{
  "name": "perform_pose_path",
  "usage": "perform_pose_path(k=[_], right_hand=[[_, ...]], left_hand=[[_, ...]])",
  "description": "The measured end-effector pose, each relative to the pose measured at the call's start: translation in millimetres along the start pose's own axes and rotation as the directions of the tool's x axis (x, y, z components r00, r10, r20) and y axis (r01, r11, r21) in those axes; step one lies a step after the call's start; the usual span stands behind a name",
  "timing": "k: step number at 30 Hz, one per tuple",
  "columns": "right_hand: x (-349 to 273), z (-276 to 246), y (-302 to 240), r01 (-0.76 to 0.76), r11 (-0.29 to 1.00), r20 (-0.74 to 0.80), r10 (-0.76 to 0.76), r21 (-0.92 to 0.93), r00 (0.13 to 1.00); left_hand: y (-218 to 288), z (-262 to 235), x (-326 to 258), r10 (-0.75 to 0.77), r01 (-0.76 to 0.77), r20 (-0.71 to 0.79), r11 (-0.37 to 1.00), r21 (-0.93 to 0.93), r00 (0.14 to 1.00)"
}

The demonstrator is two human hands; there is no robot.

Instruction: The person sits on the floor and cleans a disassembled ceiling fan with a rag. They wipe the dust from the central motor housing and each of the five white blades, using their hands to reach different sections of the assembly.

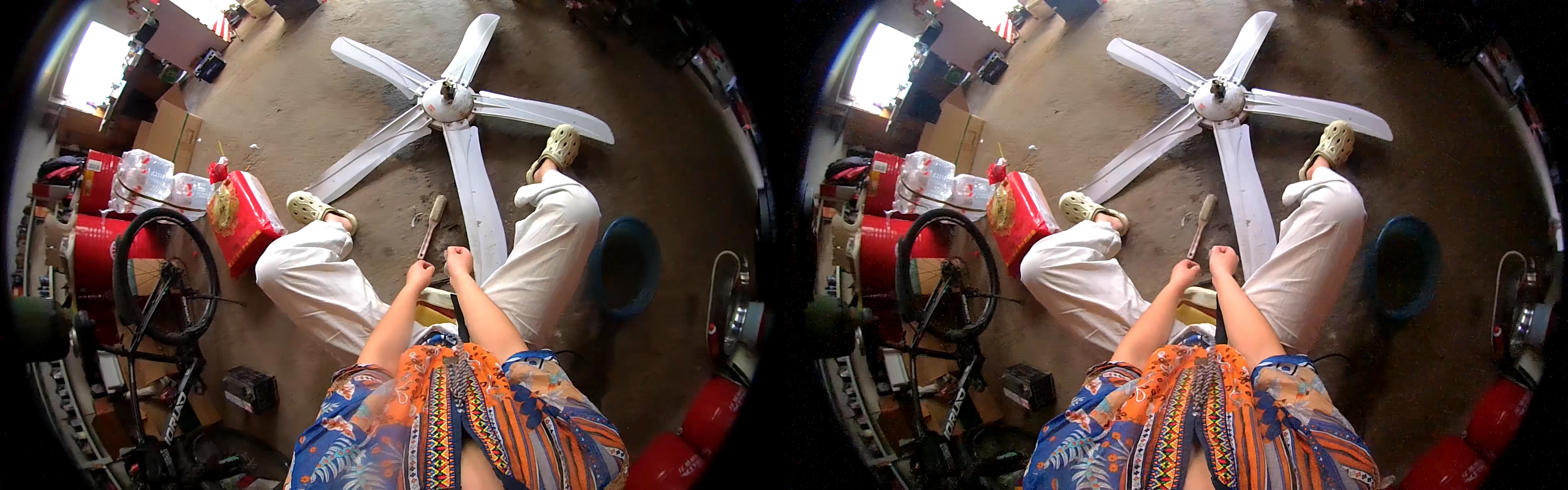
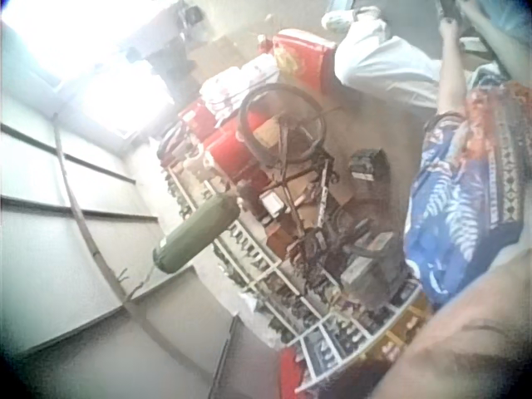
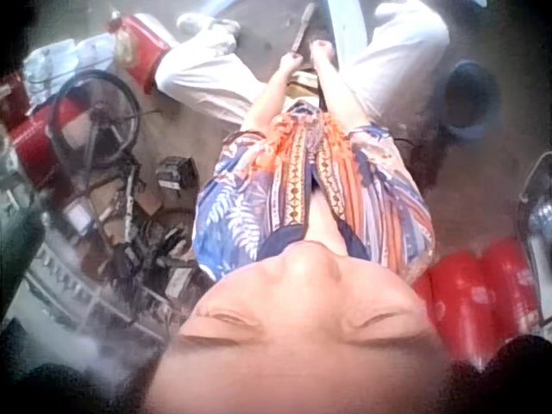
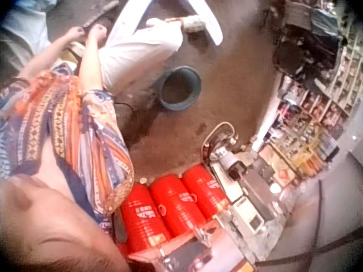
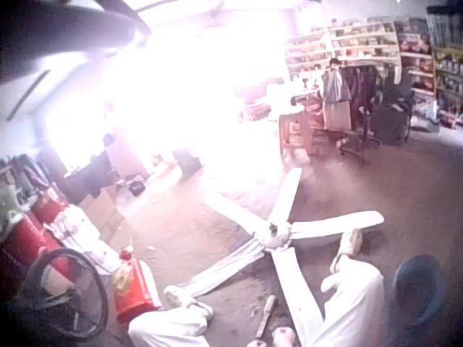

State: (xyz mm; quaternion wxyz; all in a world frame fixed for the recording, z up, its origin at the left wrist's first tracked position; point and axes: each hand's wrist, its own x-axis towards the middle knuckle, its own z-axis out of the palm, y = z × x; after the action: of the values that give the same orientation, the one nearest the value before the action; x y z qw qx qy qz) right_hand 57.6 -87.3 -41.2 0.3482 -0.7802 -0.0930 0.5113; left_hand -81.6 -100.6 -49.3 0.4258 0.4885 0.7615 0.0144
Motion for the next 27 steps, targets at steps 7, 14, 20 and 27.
perform_pose_path(k=[7, 14, 20, 27], right_hand=[[47, 7, 45, -0.448, 0.876, 0.103, 0.436, 0.180, 0.894], [97, 34, 72, -0.655, 0.079, 0.527, 0.527, 0.751, 0.667], [138, 25, 80, -0.511, -0.075, 0.461, 0.556, 0.856, 0.691], [182, -11, 84, -0.258, 0.169, 0.097, 0.629, 0.951, 0.771]], left_hand=[[26, 6, -26, 0.019, -0.033, 0.064, 0.973, 0.227, 0.998], [-11, 9, -30, 0.094, -0.092, 0.036, 0.995, -0.031, 0.995], [-49, -31, 0, -0.270, 0.226, -0.095, 0.917, -0.328, 0.958], [-32, -104, 74, -0.209, 0.142, -0.339, 0.967, -0.211, 0.917]])
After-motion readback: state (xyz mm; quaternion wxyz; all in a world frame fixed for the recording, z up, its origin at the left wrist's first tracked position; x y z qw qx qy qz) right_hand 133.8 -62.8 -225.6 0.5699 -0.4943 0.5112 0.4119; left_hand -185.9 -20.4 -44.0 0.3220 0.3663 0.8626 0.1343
